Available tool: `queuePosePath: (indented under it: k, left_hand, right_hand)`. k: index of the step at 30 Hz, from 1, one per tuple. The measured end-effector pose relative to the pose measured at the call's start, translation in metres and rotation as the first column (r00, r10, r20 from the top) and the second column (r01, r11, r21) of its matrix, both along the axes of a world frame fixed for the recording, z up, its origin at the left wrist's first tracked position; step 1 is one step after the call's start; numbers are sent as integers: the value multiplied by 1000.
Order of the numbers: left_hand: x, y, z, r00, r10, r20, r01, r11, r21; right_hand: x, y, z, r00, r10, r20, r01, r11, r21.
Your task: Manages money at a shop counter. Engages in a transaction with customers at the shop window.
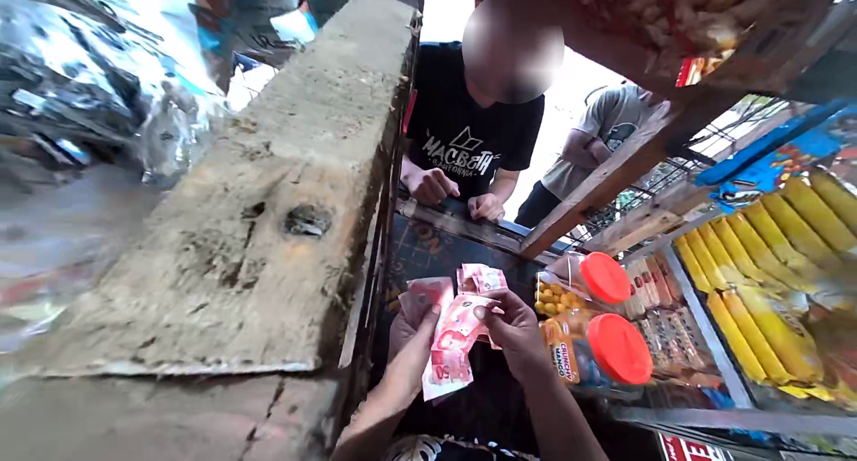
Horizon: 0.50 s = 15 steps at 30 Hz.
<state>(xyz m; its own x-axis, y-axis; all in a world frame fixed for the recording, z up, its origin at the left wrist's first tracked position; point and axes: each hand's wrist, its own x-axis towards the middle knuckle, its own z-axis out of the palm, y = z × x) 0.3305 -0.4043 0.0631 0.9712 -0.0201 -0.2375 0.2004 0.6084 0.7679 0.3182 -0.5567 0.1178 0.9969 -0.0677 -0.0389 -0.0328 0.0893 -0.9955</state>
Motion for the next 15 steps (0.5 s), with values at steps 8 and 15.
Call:
queuePosePath:
  k: [8,15]
  left_hand:
    - [-5,-2,-7,980,-74,187,57,994,96]
    - [-6,-6,-5,984,136,117,-132,990,-40]
  right_hand:
    - [-1,-1,1,981,-29,-192,11,996,-91]
    - [11,-29,19,982,-186,37,188,928,-323]
